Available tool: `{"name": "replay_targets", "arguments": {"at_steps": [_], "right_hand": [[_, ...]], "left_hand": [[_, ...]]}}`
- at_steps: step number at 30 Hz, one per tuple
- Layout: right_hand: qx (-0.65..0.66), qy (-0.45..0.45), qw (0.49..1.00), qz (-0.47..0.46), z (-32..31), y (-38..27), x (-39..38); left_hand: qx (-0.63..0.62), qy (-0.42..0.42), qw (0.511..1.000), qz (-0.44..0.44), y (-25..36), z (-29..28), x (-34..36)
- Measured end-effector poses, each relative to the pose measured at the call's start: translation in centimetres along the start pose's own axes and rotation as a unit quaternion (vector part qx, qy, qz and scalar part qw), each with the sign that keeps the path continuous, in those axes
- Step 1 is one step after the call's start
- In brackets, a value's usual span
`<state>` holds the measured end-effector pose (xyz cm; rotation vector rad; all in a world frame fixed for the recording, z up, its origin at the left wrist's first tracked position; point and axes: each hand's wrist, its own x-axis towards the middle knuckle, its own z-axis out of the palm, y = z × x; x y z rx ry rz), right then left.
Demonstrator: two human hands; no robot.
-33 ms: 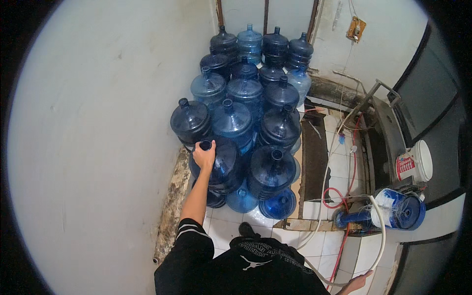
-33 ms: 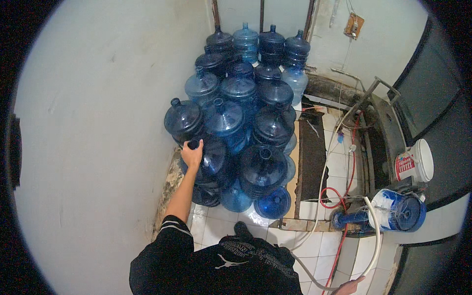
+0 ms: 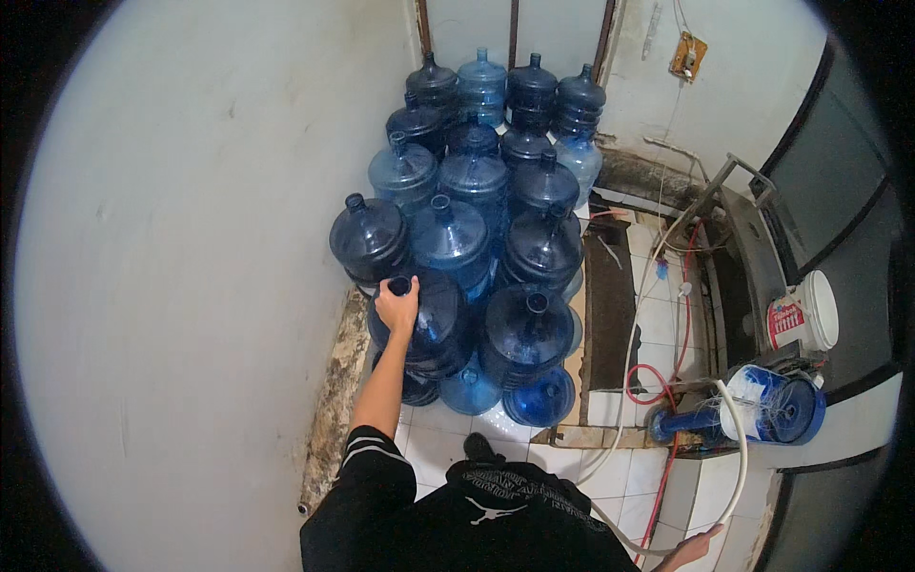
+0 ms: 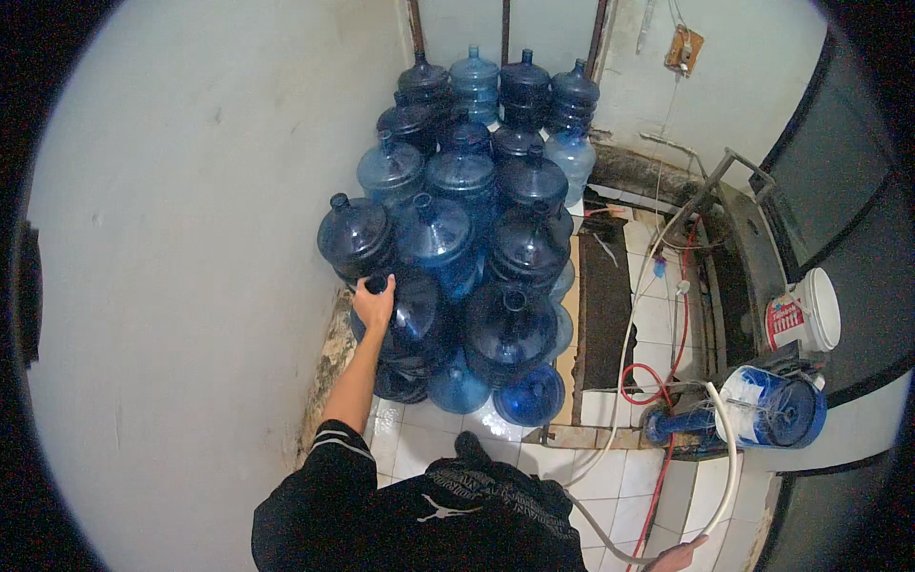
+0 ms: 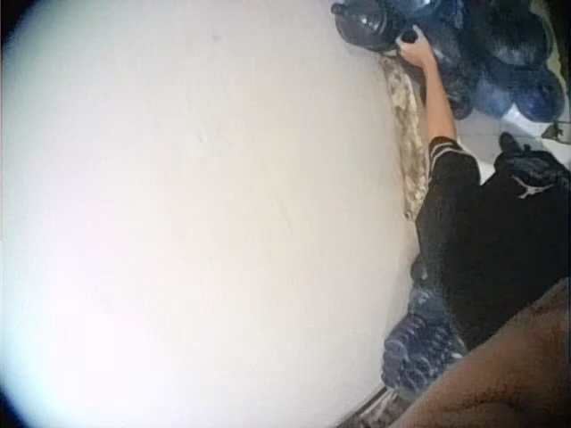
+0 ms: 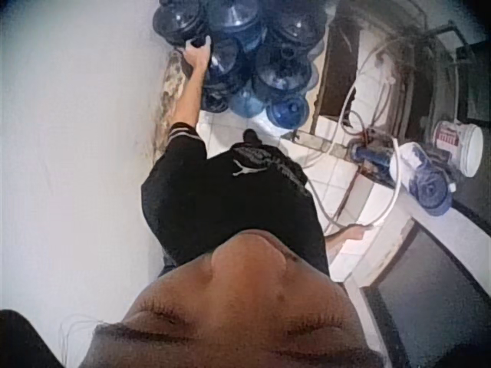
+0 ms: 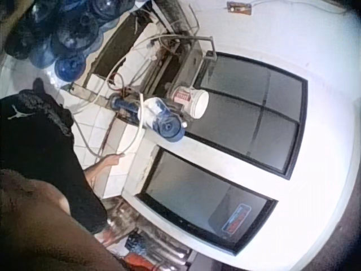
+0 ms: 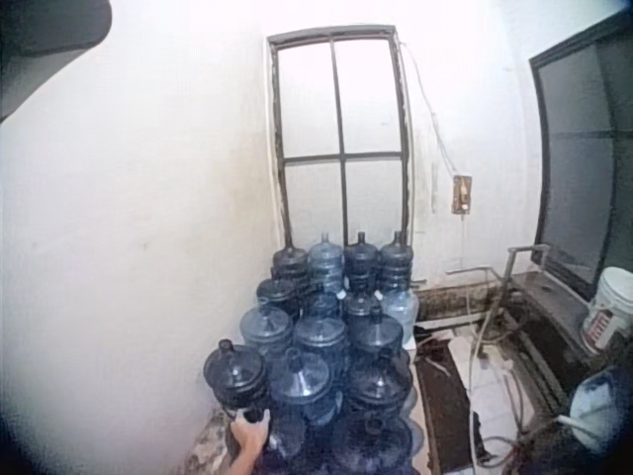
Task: The person moves large blue water jugs across a tiled floor and fills them using a white hose, handling each bottle by hand and inserting the hose into the top.
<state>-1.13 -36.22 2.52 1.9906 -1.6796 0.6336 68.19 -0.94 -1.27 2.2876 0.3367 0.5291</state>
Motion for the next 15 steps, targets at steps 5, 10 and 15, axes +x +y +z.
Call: {"name": "replay_targets", "arguments": {"at_steps": [5, 10, 15], "right_hand": [[0.311, -0.051, 0.882, 0.350, -1.9, -5.0, 0.7], [0.337, -0.070, 0.857, 0.384, -2.5, -6.7, 0.8], [0.317, -0.083, 0.859, 0.392, -1.8, -6.5, 1.0]], "left_hand": [[-0.007, 0.007, 1.000, 0.021, -0.2, 1.6, -0.2], [0.000, -0.007, 1.000, 0.006, -0.1, 2.9, -0.5], [0.036, -0.045, 0.998, 0.000, 0.4, 4.0, -0.5]]}}
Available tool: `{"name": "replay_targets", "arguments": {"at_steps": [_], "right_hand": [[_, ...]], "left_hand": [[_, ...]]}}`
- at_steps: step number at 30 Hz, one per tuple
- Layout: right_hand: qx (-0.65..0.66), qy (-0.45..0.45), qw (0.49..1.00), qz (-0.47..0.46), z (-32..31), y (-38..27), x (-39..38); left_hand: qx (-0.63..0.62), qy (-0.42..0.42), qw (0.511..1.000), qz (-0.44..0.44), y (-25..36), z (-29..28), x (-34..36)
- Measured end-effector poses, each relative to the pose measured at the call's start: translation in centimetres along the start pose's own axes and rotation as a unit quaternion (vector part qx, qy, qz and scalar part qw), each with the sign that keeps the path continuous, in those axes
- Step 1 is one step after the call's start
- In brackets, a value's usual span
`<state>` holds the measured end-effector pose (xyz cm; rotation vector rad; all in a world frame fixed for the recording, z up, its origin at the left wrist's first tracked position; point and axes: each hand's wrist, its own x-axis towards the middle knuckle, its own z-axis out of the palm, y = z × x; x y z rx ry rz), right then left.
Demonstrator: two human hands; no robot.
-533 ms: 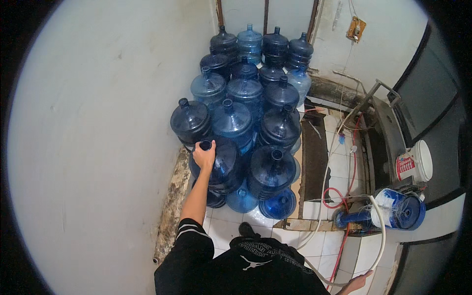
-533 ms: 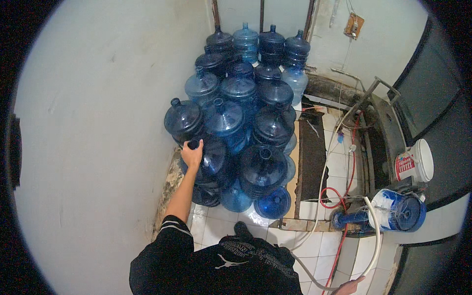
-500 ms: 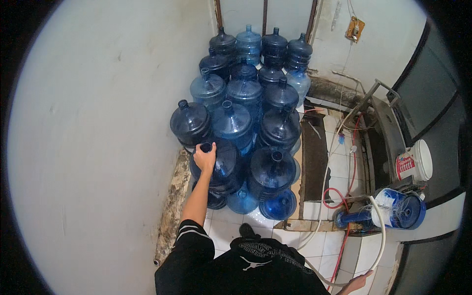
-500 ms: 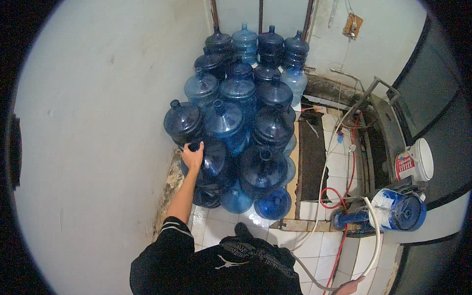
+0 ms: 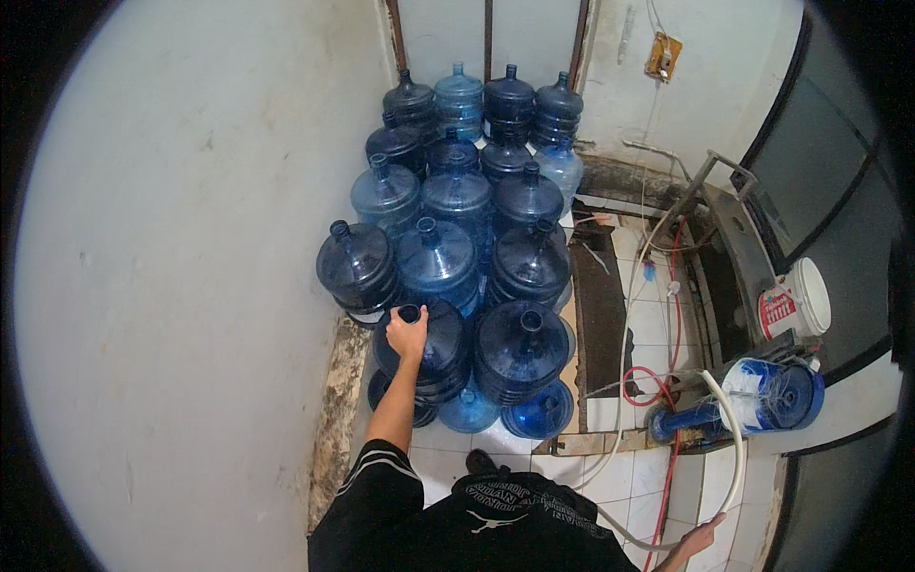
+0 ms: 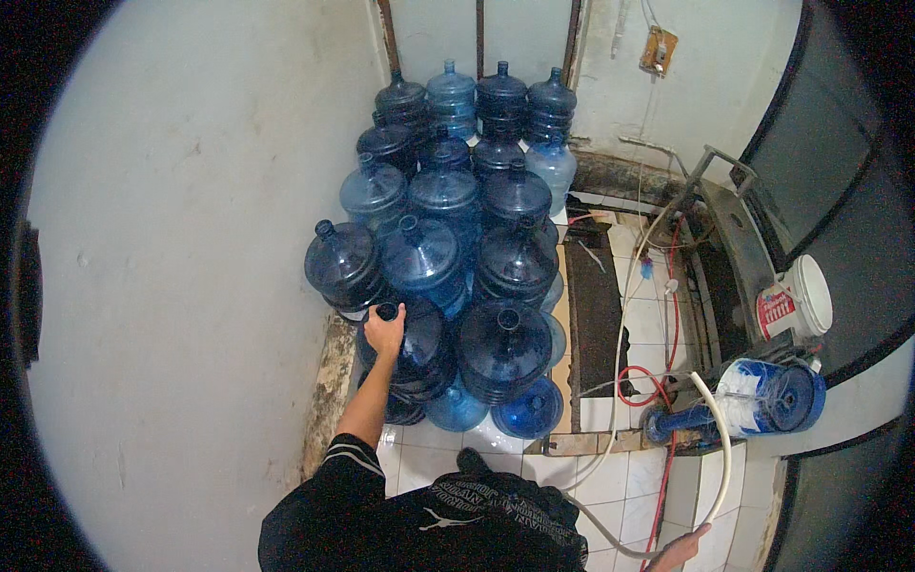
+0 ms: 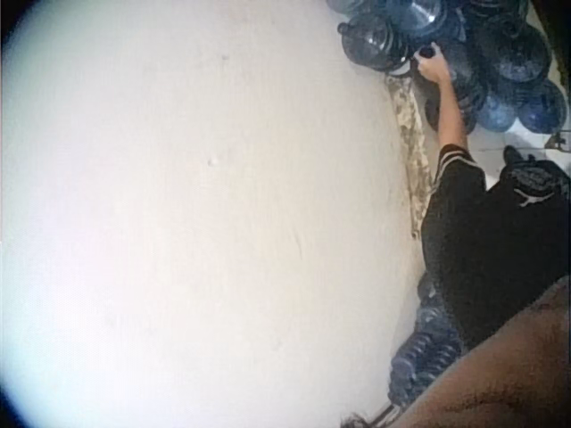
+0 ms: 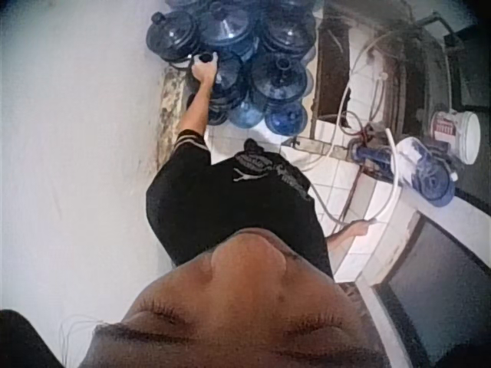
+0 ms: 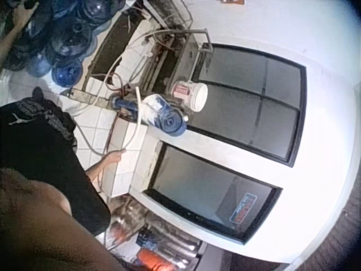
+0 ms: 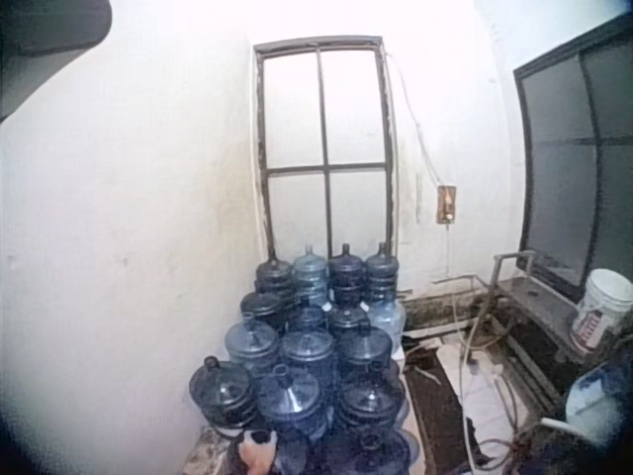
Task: The person moves large blue water jugs across a tiled floor and fills them using a white hose, handling each bottle by hand and inserting the hose into the top.
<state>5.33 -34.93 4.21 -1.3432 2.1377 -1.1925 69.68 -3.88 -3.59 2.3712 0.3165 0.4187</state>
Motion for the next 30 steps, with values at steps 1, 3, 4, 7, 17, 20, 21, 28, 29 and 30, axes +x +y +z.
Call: {"name": "replay_targets", "arguments": {"at_steps": [1, 3, 4, 7, 17, 20, 21, 28, 29, 30], "right_hand": [[0.004, 0.003, 1.000, 0.001, 0.1, 0.2, -0.1], [-0.016, 0.018, 1.000, -0.012, 0.5, 0.5, -0.2], [-0.026, 0.026, 0.999, -0.018, 0.6, 0.7, -0.4], [-0.018, 0.023, 1.000, 0.011, 0.7, 1.3, -1.1], [0.053, 0.015, 0.990, -0.129, 2.7, 0.2, -3.1], [0.007, -0.038, 0.993, -0.113, 3.8, -1.2, -2.3], [0.003, -0.060, 0.993, -0.098, 4.4, -1.7, -1.7], [-0.016, -0.166, 0.982, -0.093, 6.5, -2.8, 1.6], [-0.018, -0.162, 0.979, -0.120, 7.2, -2.8, 1.8], [-0.012, -0.158, 0.977, -0.139, 7.9, -2.6, 1.8]], "left_hand": [[-0.006, 0.002, 1.000, -0.008, 0.1, 0.2, 0.0], [0.000, 0.006, 1.000, -0.027, 0.7, 0.6, 0.3], [0.003, 0.005, 0.999, -0.033, 0.7, 0.7, 0.3], [0.006, 0.009, 0.999, -0.038, 0.8, 1.0, 0.5], [0.016, -0.104, 0.994, 0.011, -3.6, 1.2, -2.1], [0.034, -0.159, 0.984, 0.077, -5.0, 1.5, -2.6], [0.058, -0.164, 0.979, 0.104, -5.4, 1.6, -3.0], [0.059, -0.140, 0.985, 0.079, -8.0, 0.6, -6.1], [0.062, -0.117, 0.988, 0.080, -8.7, 0.3, -7.2], [0.061, -0.095, 0.989, 0.094, -9.8, -0.2, -8.7]]}}
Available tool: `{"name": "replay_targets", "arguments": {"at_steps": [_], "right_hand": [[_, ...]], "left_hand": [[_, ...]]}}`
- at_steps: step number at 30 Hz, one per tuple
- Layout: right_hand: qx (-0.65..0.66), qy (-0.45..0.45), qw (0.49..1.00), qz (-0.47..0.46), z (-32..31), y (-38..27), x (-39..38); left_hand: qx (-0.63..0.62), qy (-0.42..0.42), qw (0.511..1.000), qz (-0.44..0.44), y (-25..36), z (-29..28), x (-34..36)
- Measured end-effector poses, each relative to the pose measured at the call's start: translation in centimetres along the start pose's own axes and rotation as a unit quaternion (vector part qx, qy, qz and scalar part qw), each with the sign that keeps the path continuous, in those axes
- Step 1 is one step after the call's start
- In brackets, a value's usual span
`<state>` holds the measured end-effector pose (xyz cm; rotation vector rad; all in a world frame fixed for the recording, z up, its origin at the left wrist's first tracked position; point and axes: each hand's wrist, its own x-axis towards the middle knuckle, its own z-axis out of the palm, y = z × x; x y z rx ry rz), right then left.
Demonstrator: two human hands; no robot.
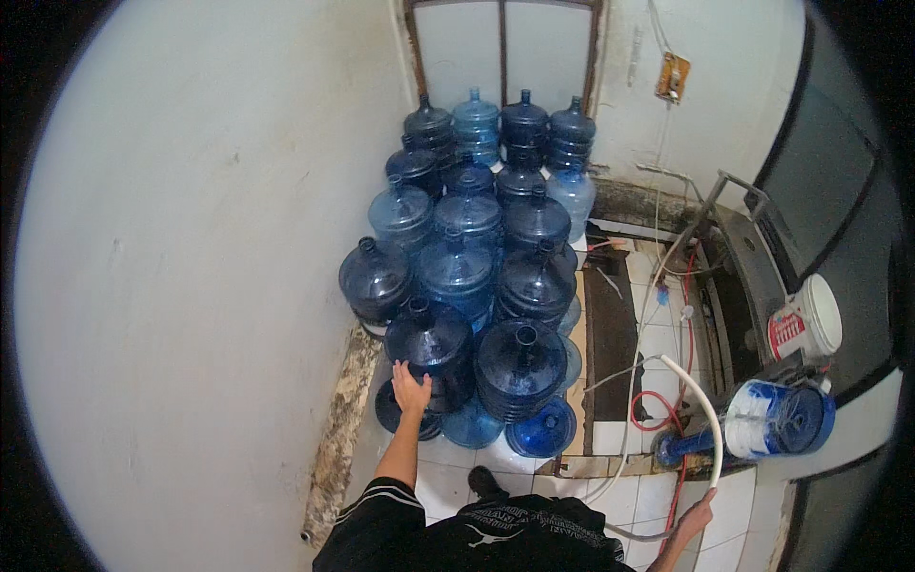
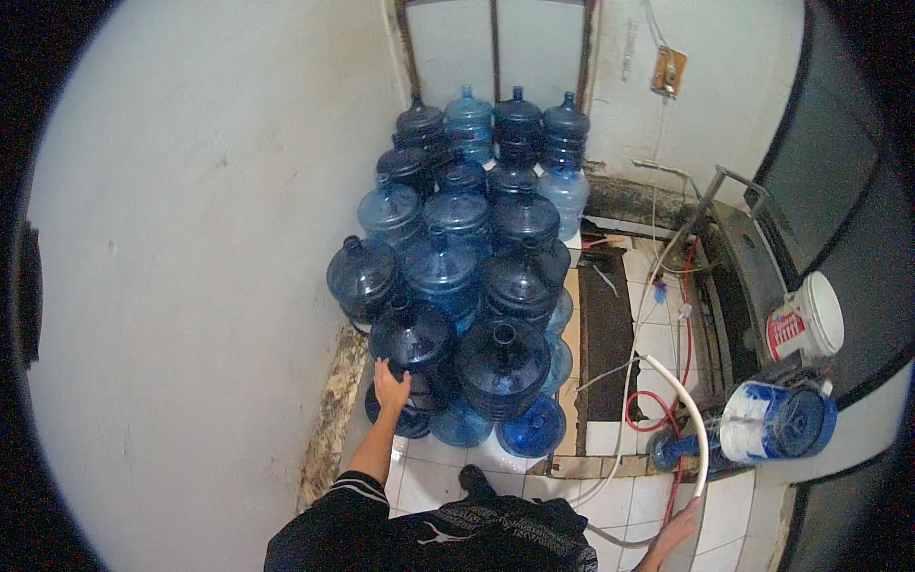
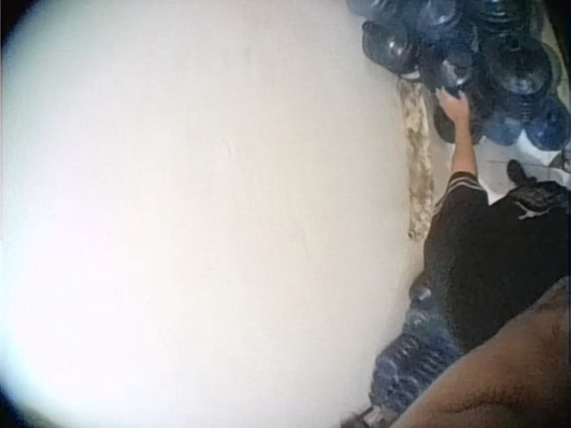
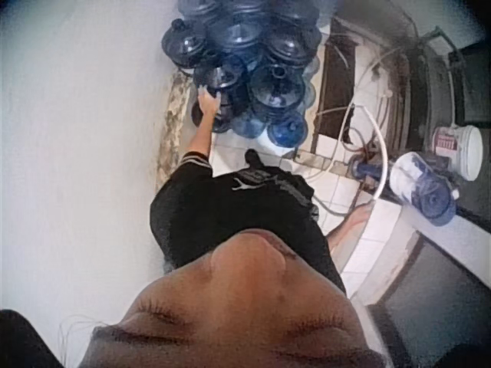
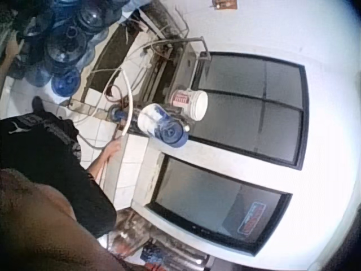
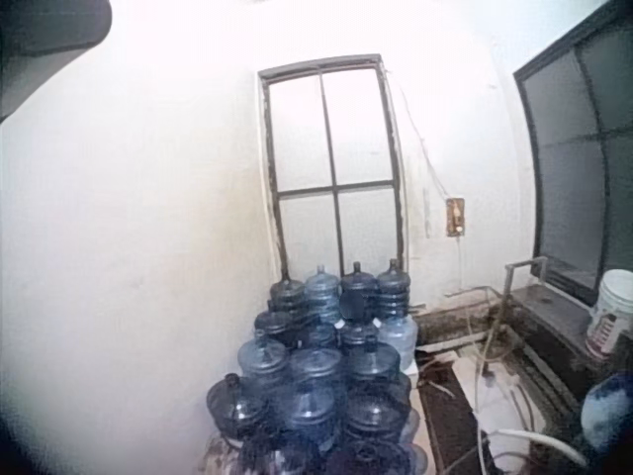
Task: The person moves large blue water jugs across a tiled floor and fills them using a white hose, handling each bottle by hand and inserting the hose into the top.
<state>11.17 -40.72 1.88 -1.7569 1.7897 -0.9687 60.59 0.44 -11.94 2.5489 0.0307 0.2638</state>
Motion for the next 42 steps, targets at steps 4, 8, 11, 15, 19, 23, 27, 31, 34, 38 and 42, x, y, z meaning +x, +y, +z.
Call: {"name": "replay_targets", "arguments": {"at_steps": [4, 8, 11, 15, 19, 23, 27, 31, 34, 38, 42], "right_hand": [[0.025, -0.031, 0.997, -0.066, 1.7, 1.0, 1.9], [-0.003, -0.062, 0.975, -0.212, 4.4, 0.9, 5.2], [-0.072, -0.188, 0.978, -0.047, 7.4, 2.2, 7.7], [-0.266, -0.273, 0.839, -0.389, 11.0, 8.2, 11.8], [-0.305, -0.306, 0.660, -0.614, 15.7, 11.2, 16.3], [-0.189, -0.382, 0.610, -0.668, 16.9, 10.0, 13.9], [-0.019, -0.527, 0.597, -0.605, 13.5, 5.9, 4.7], [0.014, -0.720, 0.589, -0.367, 6.2, 3.7, -4.3], [0.025, -0.737, 0.526, -0.424, 1.3, 4.2, -10.2], [0.123, -0.782, 0.368, -0.488, -3.9, 5.3, -18.2], [0.130, -0.766, 0.339, -0.531, -9.6, 7.4, -25.9]], "left_hand": [[0.004, -0.034, 0.990, -0.134, -4.6, -0.1, -10.8], [0.036, -0.200, 0.907, -0.370, -9.3, -1.8, -28.1], [0.011, -0.194, 0.823, -0.533, -9.9, -2.4, -43.6], [-0.032, -0.110, 0.739, -0.664, -7.1, -1.0, -62.4], [-0.079, -0.037, 0.666, -0.741, 0.3, 2.6, -76.1], [-0.140, -0.014, 0.601, -0.787, 10.0, 6.1, -87.7], [-0.268, 0.018, 0.470, -0.841, 18.7, 9.1, -95.6], [-0.219, 0.033, 0.460, -0.860, 22.7, 11.5, -100.5], [-0.241, 0.146, 0.407, -0.869, 23.3, 12.4, -103.7], [-0.246, 0.239, 0.398, -0.850, 21.4, 10.9, -106.9], [-0.209, 0.300, 0.398, -0.841, 17.3, 7.2, -109.7]]}}
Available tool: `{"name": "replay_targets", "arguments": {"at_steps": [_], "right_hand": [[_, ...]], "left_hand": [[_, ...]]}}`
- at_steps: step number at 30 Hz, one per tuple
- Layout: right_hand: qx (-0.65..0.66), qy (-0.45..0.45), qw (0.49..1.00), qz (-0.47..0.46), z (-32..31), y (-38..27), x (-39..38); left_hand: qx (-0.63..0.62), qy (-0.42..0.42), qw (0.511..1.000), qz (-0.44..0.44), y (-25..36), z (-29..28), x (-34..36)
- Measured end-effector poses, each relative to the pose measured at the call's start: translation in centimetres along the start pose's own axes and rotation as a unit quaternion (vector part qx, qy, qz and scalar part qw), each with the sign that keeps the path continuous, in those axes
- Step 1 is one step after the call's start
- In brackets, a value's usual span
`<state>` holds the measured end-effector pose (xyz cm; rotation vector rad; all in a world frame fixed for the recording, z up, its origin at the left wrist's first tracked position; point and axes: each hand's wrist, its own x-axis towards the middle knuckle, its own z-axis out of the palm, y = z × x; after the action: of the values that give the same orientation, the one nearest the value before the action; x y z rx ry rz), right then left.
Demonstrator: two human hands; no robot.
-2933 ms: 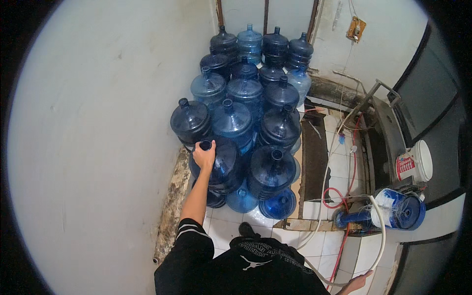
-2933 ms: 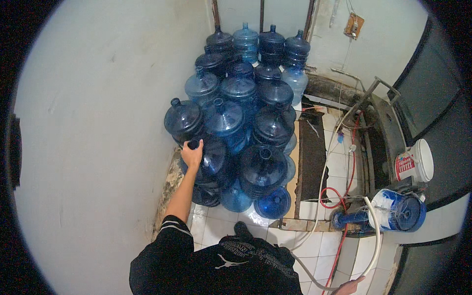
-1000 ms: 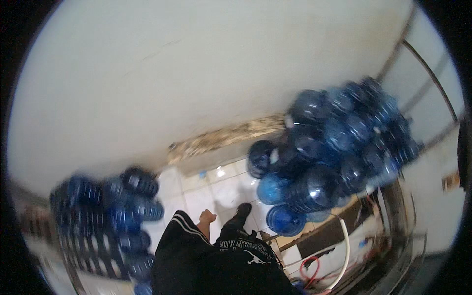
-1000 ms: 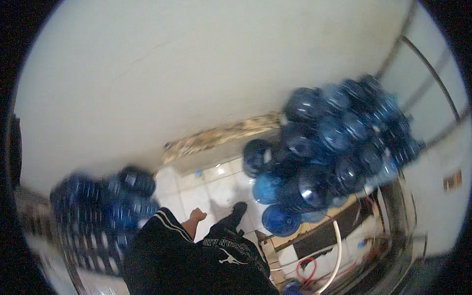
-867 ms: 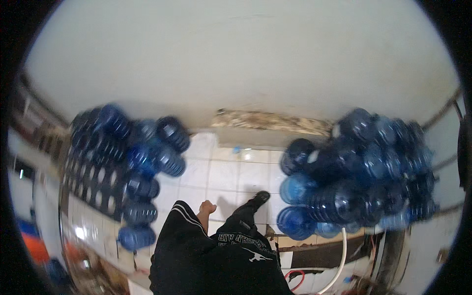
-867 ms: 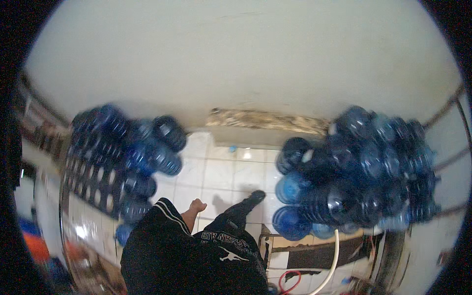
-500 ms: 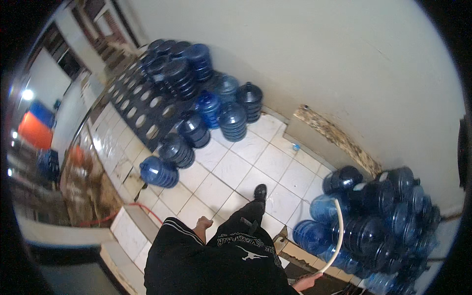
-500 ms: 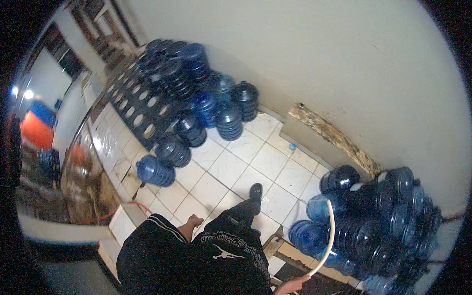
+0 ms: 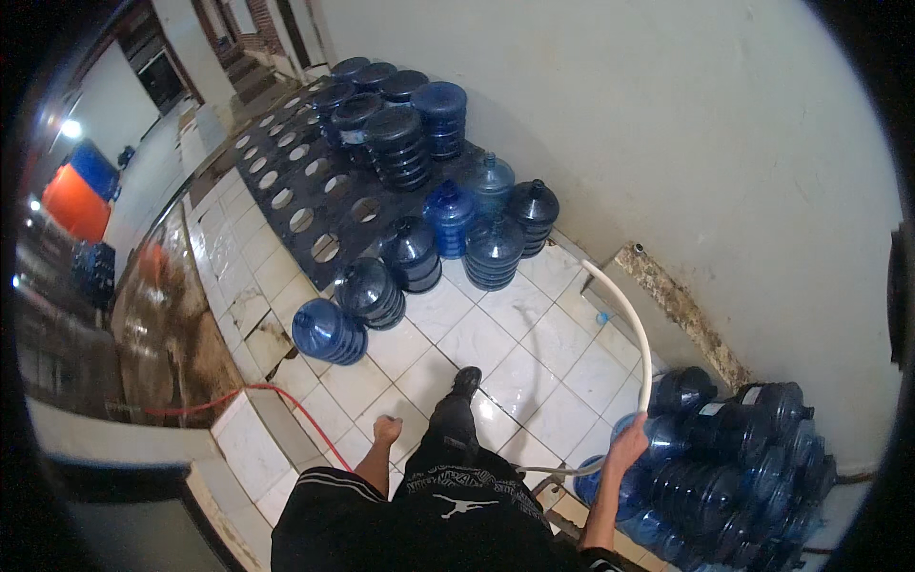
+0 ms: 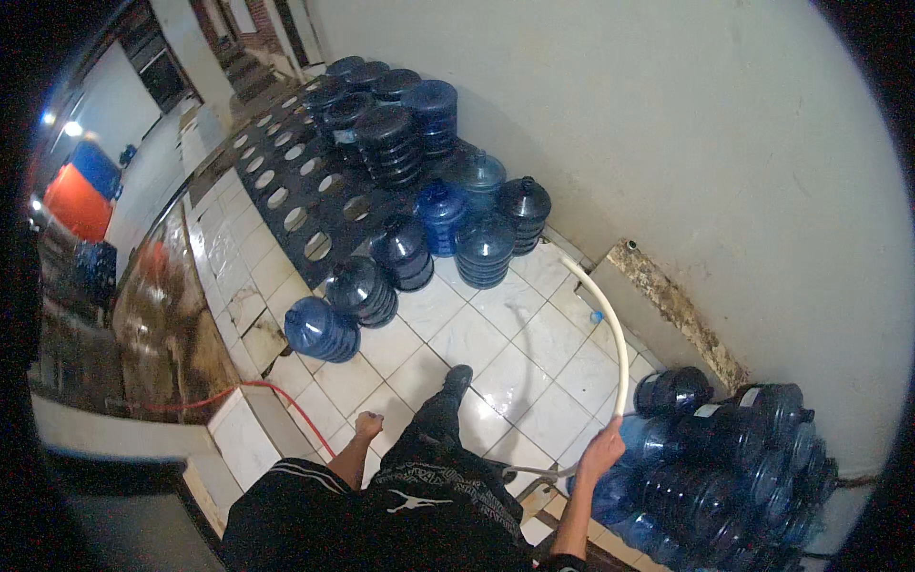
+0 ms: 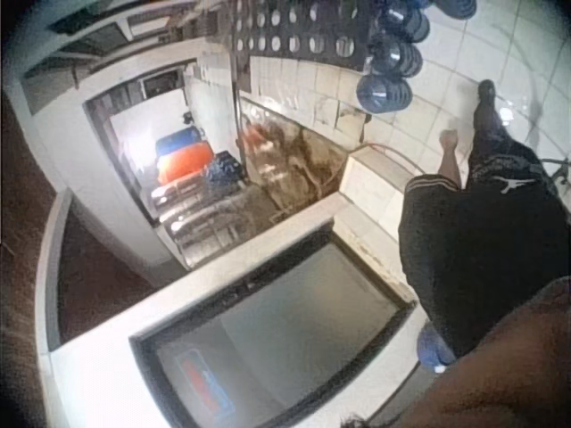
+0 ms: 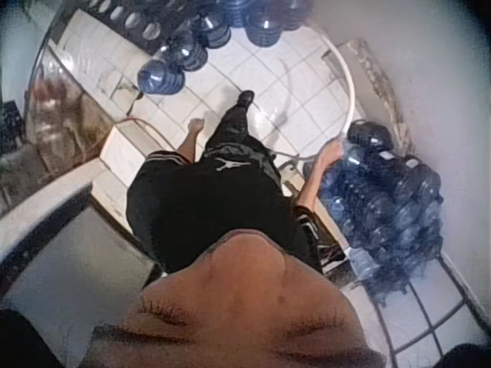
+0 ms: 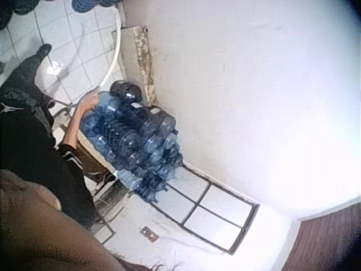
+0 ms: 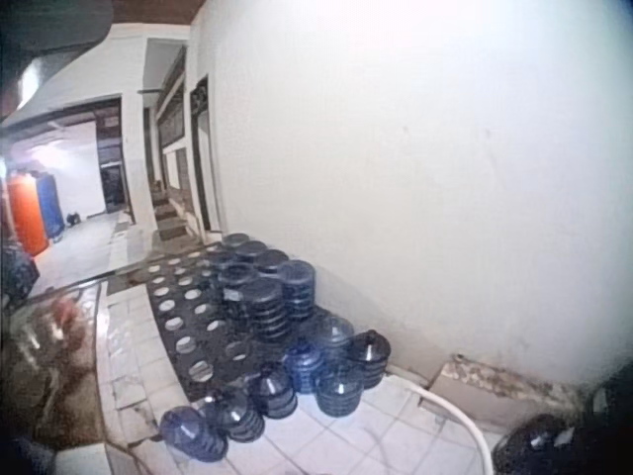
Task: The person moves large blue water jugs across a tiled floor and fills them using a white hose, handling each bottle by hand and inserting the hose into the top.
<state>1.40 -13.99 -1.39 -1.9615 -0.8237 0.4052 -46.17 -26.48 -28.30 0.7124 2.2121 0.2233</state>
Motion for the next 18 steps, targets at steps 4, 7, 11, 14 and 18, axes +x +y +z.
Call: {"name": "replay_targets", "arguments": {"at_steps": [4, 7, 11, 14, 18], "right_hand": [[-0.005, -0.036, 0.999, 0.013, 7.0, -4.9, 0.2], [-0.017, -0.044, 0.999, -0.001, 12.2, -7.8, -0.5], [-0.014, -0.064, 0.996, 0.052, 19.1, -11.0, -1.6], [-0.026, -0.086, 0.994, 0.060, 23.8, -11.9, -0.9], [-0.033, -0.082, 0.992, 0.087, 28.1, -11.7, -0.9]], "left_hand": [[0.052, 0.039, 0.995, 0.081, 8.7, -1.7, 9.0], [0.362, -0.032, 0.855, 0.370, 17.8, -0.6, 18.5], [0.132, -0.046, 0.933, 0.331, 30.1, 3.2, 26.0], [-0.020, -0.139, 0.965, 0.223, 38.8, 3.7, 29.2], [0.026, -0.124, 0.950, 0.285, 49.4, 2.8, 34.0]]}}
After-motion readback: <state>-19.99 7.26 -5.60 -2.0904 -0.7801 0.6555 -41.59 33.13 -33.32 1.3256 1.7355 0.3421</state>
